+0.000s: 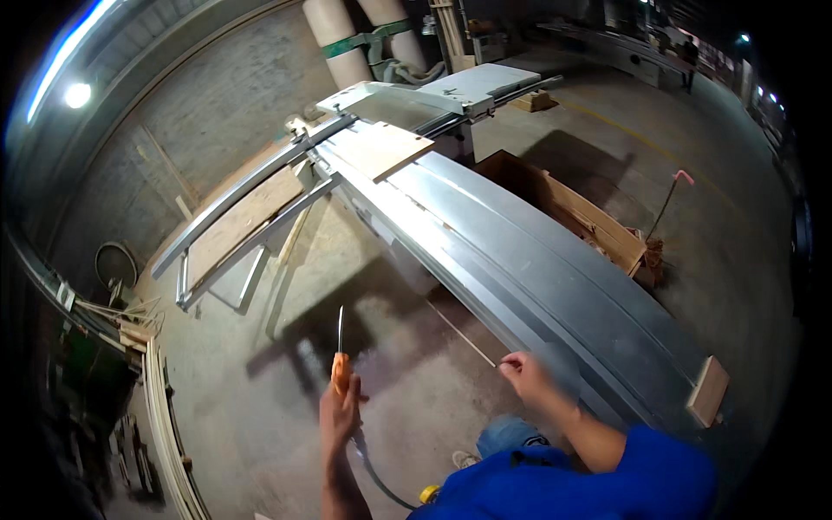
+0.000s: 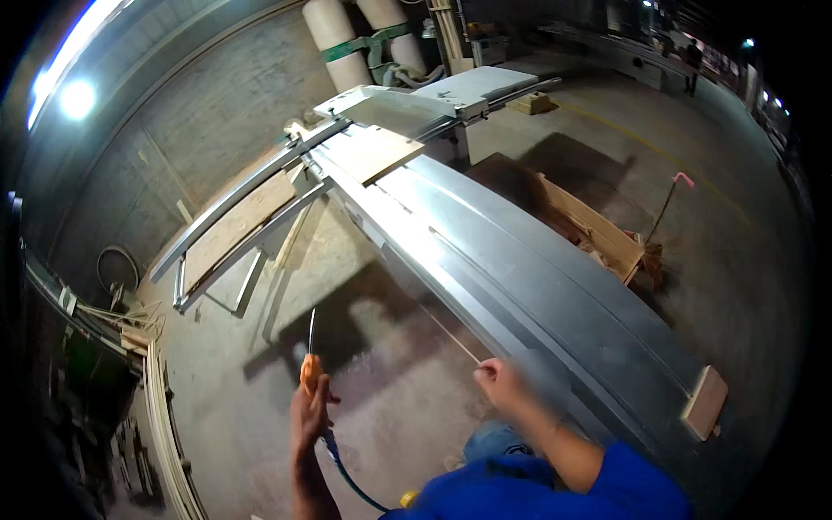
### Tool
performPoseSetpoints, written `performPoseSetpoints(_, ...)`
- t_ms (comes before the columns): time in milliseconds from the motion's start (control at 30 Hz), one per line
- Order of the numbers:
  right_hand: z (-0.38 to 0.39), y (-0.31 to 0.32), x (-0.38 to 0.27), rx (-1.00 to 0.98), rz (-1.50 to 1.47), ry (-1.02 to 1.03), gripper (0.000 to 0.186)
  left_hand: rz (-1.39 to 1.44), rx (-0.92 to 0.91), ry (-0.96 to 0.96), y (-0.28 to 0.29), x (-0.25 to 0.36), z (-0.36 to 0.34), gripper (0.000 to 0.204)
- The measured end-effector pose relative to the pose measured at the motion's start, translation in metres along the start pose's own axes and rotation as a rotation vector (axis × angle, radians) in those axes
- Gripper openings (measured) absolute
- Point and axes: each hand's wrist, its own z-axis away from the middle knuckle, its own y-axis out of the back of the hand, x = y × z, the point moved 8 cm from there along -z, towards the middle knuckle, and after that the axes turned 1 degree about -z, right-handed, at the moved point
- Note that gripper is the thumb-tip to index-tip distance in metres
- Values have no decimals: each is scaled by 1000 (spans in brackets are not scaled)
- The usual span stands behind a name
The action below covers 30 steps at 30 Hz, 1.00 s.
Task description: The person operates a table saw to cut a rectangular wooden board. They guide the board through the saw, measure it with a tape measure, and repeat the cutting process on different sides of the board.
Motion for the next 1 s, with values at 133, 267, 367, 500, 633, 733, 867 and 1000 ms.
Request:
performPoseSetpoints(133,-93,33,54,507,10,116,18,-130,-195,-158,-42,104,-199,48)
performPoseSetpoints(267,-206,13,46,548,242,88,16,-245,-294,-290,-111,185,-373,53)
performPoseSetpoints(367,-300,0,-32,497,302,41,16,-339,-229,-417,-159,237,-500,55)
performPoseSetpoints(500,-422,-15,-91,567,507,83,39,-525,-241,-581,-218,342,-604,58)
performPoseSetpoints(633,-533,-57,-88,553,601,-5,53,-541,-268,-576,-248,380,-732,57)
performPoseSetpoints(733,-586,-90,-66,440,686,-155,54,-581,-311,-578,-254,409,-807,60)
performPoseSetpoints(867,-593,-91,-59,601,483,-172,46,-614,-316,-577,-278,411,-921,58)
performPoseSetpoints(1000,-601,-86,-56,586,486,-452,44,-600,-245,-581,-260,422,-1031,50)
